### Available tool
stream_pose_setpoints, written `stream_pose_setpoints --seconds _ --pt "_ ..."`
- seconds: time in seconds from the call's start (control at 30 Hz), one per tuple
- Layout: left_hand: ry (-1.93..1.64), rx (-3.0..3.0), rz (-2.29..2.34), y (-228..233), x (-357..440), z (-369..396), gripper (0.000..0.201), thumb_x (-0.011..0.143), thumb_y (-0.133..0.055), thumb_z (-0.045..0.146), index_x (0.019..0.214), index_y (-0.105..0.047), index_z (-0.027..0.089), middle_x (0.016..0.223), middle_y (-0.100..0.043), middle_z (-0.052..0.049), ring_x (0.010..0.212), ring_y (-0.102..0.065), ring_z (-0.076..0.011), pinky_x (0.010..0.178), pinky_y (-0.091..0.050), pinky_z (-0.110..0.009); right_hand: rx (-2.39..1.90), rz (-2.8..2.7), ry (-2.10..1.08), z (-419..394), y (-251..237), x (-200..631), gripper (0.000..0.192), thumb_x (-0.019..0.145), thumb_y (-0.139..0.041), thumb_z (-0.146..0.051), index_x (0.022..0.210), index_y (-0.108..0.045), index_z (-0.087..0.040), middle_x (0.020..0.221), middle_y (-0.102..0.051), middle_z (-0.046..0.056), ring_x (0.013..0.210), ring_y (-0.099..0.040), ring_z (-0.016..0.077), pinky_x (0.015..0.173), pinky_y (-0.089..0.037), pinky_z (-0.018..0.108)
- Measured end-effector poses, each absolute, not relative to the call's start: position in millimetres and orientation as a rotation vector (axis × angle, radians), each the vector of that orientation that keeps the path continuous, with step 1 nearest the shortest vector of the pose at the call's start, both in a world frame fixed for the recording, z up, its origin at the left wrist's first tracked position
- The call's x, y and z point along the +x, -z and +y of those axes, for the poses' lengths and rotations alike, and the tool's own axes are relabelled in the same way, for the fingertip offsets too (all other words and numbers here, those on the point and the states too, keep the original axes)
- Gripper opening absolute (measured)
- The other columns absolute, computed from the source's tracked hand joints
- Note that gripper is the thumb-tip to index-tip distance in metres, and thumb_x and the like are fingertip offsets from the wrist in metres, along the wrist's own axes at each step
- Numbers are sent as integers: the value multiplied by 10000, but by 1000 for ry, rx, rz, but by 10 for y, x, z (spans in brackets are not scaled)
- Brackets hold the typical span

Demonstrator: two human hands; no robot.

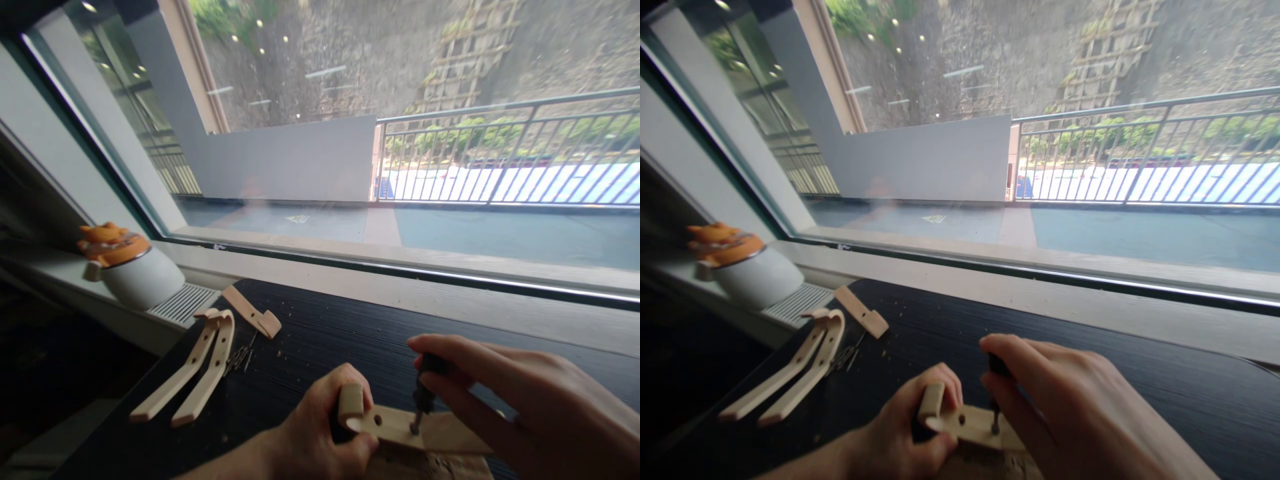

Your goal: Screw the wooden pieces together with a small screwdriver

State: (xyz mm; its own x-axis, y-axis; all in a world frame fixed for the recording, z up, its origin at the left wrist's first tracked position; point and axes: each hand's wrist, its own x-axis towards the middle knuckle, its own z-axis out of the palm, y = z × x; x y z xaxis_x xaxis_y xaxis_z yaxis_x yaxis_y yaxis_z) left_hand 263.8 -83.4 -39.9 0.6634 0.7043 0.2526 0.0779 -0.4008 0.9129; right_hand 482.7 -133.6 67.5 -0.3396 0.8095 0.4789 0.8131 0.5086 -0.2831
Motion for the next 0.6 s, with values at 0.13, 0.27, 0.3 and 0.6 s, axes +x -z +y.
stream_pose_setpoints --seconds 0.13,0.27,0.3,0.6 --pt "-774 1877 619 398 2640 -830 278 632 -564 40 845 -458 183 856 -521 -21 758 -496 -133 681 -418 -240 -1375 -2175 135 -1344 -677 4858 143 919 -496 -361 929 -611 -277 609 -694 -44 424 -630 152 359 -425 234" --pt "-770 1876 615 397 2636 -838 275 638 -567 42 844 -454 184 853 -515 -18 777 -495 -138 701 -420 -246 -1434 -2190 236 -1363 -653 4833 189 909 -492 -392 885 -622 -258 627 -698 -9 403 -604 160 350 -424 251" --pt "-773 1878 612 399 2635 -839 275 637 -565 41 844 -453 185 850 -513 -16 778 -495 -139 701 -419 -246 -1425 -2205 231 -1366 -652 4817 167 907 -496 -349 918 -632 -251 679 -717 2 438 -621 159 378 -449 246" --pt "-796 1880 588 421 2635 -836 288 630 -568 41 853 -457 185 822 -501 -7 750 -485 -132 686 -422 -243 -1135 -2321 -35 -1364 -748 4741 226 914 -483 -255 990 -691 -299 918 -763 4 722 -709 184 501 -529 220"
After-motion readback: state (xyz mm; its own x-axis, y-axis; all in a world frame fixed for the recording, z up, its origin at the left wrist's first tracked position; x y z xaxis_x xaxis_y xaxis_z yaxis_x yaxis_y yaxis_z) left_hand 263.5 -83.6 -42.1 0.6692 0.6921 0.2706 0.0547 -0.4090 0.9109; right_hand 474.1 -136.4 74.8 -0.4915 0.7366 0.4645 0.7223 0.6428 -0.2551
